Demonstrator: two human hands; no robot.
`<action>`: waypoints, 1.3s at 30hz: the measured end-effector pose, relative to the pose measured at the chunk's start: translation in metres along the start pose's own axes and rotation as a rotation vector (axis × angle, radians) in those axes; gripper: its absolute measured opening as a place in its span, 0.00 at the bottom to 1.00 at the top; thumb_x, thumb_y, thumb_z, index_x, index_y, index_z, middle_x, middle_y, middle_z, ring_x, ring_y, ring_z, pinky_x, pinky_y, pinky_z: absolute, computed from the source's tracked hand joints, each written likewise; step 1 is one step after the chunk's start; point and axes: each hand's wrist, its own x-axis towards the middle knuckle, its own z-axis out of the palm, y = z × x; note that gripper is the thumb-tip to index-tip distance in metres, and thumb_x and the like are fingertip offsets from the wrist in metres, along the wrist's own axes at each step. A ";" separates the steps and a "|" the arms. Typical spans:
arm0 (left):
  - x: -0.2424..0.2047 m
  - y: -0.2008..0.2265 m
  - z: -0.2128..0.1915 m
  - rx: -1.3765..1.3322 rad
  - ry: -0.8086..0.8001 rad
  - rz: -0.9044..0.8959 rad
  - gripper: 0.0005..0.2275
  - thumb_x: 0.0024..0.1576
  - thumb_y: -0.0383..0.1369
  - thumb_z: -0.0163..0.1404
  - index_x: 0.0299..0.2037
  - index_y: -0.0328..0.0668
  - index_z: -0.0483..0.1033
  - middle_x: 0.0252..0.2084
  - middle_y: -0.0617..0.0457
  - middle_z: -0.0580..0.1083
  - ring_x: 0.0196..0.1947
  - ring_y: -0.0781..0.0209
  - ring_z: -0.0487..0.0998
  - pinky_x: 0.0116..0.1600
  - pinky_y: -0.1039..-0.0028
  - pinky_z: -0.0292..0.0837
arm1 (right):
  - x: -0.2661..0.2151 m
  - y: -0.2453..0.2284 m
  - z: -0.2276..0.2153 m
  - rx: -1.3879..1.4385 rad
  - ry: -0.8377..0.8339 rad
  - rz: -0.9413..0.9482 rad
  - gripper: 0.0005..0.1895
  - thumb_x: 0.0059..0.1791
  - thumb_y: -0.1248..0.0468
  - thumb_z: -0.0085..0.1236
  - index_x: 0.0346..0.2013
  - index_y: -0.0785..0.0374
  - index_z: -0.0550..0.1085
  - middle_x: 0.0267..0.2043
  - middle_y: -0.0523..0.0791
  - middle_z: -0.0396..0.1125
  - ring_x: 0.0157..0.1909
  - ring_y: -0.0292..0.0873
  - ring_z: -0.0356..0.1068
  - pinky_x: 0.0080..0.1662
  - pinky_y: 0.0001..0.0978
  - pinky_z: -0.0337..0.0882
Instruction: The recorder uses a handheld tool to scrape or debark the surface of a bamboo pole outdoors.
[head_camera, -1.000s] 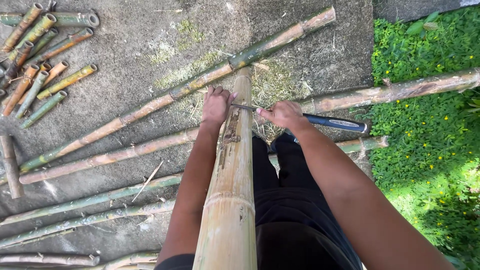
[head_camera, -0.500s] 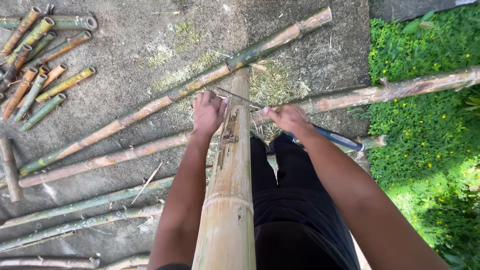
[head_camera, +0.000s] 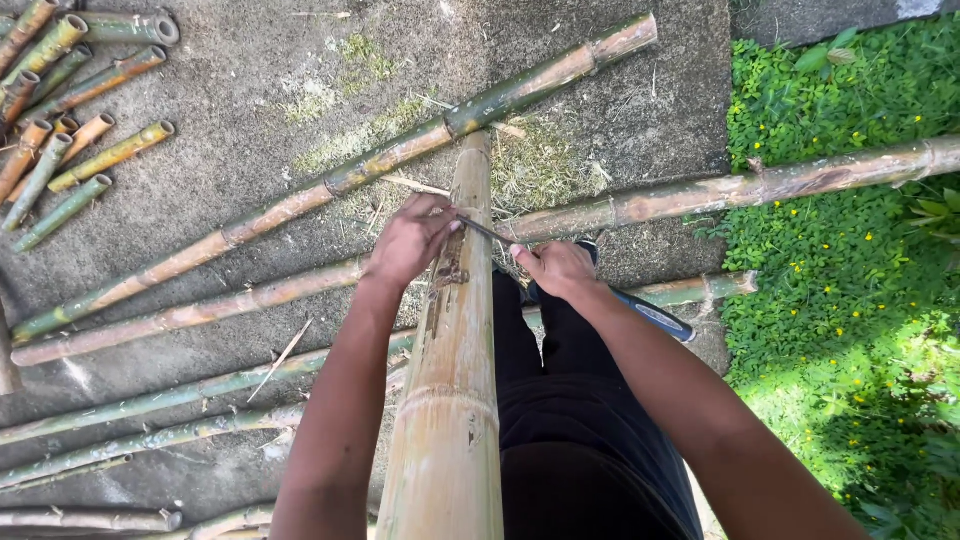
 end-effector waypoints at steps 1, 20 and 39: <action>0.005 -0.001 0.004 0.006 -0.079 -0.069 0.16 0.64 0.43 0.48 0.53 0.45 0.82 0.59 0.55 0.75 0.60 0.55 0.72 0.69 0.65 0.69 | 0.009 0.005 0.006 0.011 0.041 -0.007 0.48 0.48 0.23 0.30 0.24 0.60 0.81 0.24 0.54 0.71 0.36 0.58 0.74 0.43 0.53 0.71; -0.129 0.116 -0.096 -0.636 0.329 -0.097 0.22 0.71 0.44 0.37 0.55 0.30 0.76 0.62 0.39 0.75 0.67 0.43 0.72 0.71 0.56 0.65 | -0.024 0.040 -0.025 -0.023 0.113 -0.055 0.45 0.53 0.30 0.31 0.24 0.67 0.79 0.28 0.60 0.72 0.36 0.62 0.74 0.46 0.53 0.72; -0.260 0.182 -0.150 -0.906 0.783 0.481 0.06 0.63 0.32 0.53 0.39 0.38 0.78 0.41 0.47 0.82 0.47 0.48 0.87 0.57 0.55 0.82 | -0.183 -0.140 -0.076 -0.132 -0.009 -0.204 0.31 0.49 0.37 0.45 0.36 0.60 0.81 0.24 0.57 0.70 0.30 0.61 0.73 0.35 0.50 0.71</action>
